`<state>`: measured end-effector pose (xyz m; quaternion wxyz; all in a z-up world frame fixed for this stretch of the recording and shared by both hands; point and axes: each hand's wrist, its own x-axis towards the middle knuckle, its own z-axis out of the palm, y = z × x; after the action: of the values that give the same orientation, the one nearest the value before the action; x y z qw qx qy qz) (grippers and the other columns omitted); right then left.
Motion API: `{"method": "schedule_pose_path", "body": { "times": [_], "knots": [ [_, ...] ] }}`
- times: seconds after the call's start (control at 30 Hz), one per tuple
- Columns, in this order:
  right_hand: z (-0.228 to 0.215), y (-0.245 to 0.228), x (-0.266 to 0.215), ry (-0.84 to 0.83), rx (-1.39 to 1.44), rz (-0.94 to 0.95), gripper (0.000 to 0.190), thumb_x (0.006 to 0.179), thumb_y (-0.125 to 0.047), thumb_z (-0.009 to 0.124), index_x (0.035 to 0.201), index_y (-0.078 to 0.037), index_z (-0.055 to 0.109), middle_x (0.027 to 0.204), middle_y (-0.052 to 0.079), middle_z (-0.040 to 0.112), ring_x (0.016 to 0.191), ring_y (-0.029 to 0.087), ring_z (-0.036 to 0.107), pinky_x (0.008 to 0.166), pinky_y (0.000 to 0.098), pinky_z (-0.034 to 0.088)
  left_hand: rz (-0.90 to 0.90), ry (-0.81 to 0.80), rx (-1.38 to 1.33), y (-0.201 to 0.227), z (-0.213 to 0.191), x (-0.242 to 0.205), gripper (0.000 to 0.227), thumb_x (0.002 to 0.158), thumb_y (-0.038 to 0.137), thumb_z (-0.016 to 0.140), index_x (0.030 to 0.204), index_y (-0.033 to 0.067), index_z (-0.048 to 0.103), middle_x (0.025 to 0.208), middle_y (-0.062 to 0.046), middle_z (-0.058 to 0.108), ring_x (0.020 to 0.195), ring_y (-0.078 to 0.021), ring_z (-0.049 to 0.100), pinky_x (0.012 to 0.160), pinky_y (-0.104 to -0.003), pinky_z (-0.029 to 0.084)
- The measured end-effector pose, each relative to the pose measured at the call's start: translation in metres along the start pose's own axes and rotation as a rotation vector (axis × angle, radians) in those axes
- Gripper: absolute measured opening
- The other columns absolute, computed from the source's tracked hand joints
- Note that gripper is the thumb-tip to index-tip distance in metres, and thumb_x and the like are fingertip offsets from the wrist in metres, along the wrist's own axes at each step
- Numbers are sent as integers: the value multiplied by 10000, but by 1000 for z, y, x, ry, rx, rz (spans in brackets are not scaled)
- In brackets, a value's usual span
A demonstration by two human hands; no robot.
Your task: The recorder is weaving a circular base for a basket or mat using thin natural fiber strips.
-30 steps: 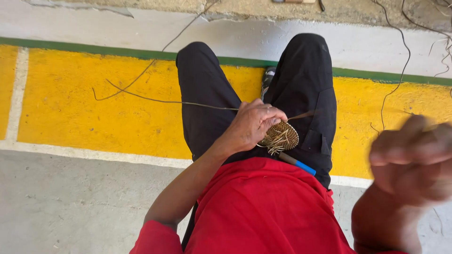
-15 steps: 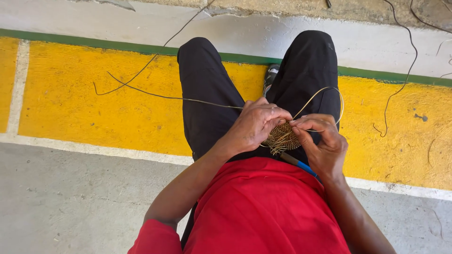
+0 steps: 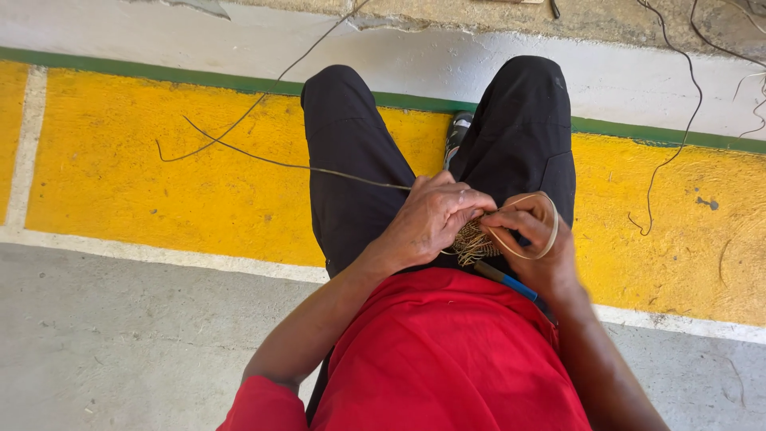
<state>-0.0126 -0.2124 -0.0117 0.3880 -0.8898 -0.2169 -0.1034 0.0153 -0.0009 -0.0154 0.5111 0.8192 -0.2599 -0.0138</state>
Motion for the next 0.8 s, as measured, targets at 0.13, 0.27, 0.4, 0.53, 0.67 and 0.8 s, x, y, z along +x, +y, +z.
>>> {"method": "schedule_pose_path", "body": {
  "times": [0.13, 0.27, 0.4, 0.53, 0.67, 0.8],
  "knots": [
    [-20, 52, 9, -247, 601, 176, 127, 918, -45, 732, 1040, -80, 739, 1036, -1, 728, 903, 88, 712, 744, 291, 612, 62, 48, -8, 8, -4, -8, 206, 965, 82, 695, 1131, 185, 761, 1007, 18, 666, 991, -177, 589, 948, -362, 435],
    [-16, 50, 30, -547, 621, 396, 161, 972, -62, 644, 1114, -41, 719, 985, 20, 698, 861, 63, 638, 724, 249, 546, 116, 63, -12, 13, -6, -11, 236, 951, 85, 716, 1138, 220, 770, 997, 9, 569, 1012, -182, 567, 985, -348, 439],
    [-11, 59, 33, -615, 649, 190, 97, 1003, -89, 669, 1074, -34, 705, 935, 14, 677, 832, 66, 600, 700, 207, 508, 99, 47, -31, 11, -6, -14, 237, 953, 78, 717, 1125, 232, 770, 984, 14, 559, 1014, -182, 566, 980, -343, 433],
    [-12, 99, 41, -314, 675, 408, 134, 996, -121, 677, 1107, -47, 663, 935, -12, 678, 737, 49, 551, 604, 216, 470, 114, 37, -71, 11, -5, -13, 212, 953, 79, 720, 1113, 212, 764, 978, 15, 560, 1013, -185, 567, 979, -346, 427],
    [-27, 54, 54, -153, 605, 529, 171, 1040, -145, 651, 1196, -88, 692, 928, -15, 713, 658, 75, 559, 565, 245, 481, 115, 25, -78, 10, -10, -9, 186, 958, 79, 697, 1097, 186, 756, 981, 10, 615, 999, -193, 585, 958, -347, 425],
    [-10, 16, 22, -122, 396, 16, 189, 1052, -115, 642, 1196, -11, 707, 1036, 59, 720, 890, 145, 676, 777, 278, 540, 49, 1, -58, 5, -7, -3, 146, 975, 123, 700, 1089, 195, 756, 974, 18, 716, 984, -189, 613, 943, -353, 427]
  ]
}}
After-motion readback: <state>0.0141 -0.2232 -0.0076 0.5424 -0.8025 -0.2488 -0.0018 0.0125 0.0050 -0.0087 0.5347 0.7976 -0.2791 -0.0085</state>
